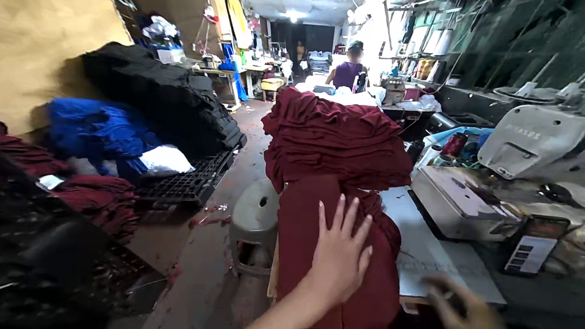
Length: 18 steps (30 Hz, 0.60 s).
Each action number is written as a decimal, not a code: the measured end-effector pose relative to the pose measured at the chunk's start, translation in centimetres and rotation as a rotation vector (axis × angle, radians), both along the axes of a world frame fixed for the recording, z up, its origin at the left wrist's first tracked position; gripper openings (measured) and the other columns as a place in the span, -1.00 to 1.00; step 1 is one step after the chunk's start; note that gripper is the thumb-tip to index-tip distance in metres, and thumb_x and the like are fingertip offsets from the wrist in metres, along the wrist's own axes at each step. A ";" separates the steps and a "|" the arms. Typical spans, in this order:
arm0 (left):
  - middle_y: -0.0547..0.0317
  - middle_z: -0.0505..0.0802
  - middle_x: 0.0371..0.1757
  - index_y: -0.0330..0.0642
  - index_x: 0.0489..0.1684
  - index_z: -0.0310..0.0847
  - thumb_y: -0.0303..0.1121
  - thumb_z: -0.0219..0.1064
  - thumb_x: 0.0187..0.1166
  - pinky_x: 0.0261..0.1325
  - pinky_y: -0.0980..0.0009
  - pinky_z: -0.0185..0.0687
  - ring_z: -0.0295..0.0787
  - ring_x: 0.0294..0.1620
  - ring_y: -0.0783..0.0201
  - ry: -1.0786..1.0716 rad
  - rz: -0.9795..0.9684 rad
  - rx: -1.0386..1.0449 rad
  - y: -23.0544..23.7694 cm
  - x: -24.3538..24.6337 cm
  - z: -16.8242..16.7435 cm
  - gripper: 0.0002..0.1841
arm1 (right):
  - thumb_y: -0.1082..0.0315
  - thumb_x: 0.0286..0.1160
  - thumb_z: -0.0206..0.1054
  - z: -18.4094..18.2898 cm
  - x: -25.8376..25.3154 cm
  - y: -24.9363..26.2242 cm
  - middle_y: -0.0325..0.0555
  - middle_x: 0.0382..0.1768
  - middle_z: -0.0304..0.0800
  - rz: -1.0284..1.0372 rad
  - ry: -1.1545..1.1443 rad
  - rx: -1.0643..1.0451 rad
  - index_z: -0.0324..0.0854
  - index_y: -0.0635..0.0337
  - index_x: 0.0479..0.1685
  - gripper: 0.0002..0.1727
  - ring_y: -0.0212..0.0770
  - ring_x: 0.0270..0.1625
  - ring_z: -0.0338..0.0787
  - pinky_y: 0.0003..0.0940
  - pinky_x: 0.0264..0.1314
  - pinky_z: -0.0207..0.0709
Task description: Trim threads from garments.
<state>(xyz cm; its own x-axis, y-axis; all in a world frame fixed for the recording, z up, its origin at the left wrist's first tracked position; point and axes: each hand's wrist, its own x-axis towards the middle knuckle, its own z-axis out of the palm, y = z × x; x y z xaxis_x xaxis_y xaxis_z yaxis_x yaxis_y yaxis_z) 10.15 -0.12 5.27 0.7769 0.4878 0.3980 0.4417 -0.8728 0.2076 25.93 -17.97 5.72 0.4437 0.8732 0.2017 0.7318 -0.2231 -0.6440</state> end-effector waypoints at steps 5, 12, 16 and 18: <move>-0.05 0.55 0.68 -0.10 0.38 0.74 -0.08 0.45 0.53 0.78 -0.38 -0.20 0.17 0.83 -0.12 0.069 -0.377 -0.060 -7.0 -2.9 -3.3 -0.51 | 0.58 0.48 0.31 -0.3 8.3 9.7 0.63 0.45 0.40 -0.241 -0.047 -0.330 0.48 0.54 0.47 -0.48 0.48 0.47 0.51 0.30 0.49 0.39; 0.10 0.85 0.29 -0.20 0.16 0.81 -0.20 0.17 0.76 0.54 0.17 0.55 0.69 0.44 0.22 -0.470 -0.371 -0.384 -4.5 -8.2 4.3 -0.65 | 0.54 0.74 0.04 -5.7 10.1 9.6 0.54 0.13 0.67 -0.249 0.074 0.065 0.61 0.58 0.29 -0.65 0.33 0.06 0.76 0.22 0.20 0.59; 0.09 0.40 0.78 0.26 0.56 0.60 0.11 0.10 0.70 0.72 -0.40 -0.07 0.07 0.85 -0.09 -0.405 0.218 -0.067 1.8 -5.2 0.8 -0.49 | 0.30 0.85 -0.04 -3.1 5.9 7.3 -0.08 -0.43 0.75 -0.202 0.276 0.381 0.60 0.45 0.21 -0.60 -0.42 -0.71 0.53 -0.45 -0.65 0.49; 0.02 0.39 0.78 0.29 0.47 0.67 0.15 0.08 0.64 0.62 -0.65 -0.40 -0.11 0.88 -0.29 -0.294 0.245 -0.046 2.6 -3.5 -1.7 -0.49 | 0.23 0.78 0.07 -2.3 2.2 6.5 -0.24 -0.48 0.69 -0.063 0.292 0.425 0.66 0.44 0.01 -0.60 -0.54 -0.67 0.46 -0.54 -0.61 0.44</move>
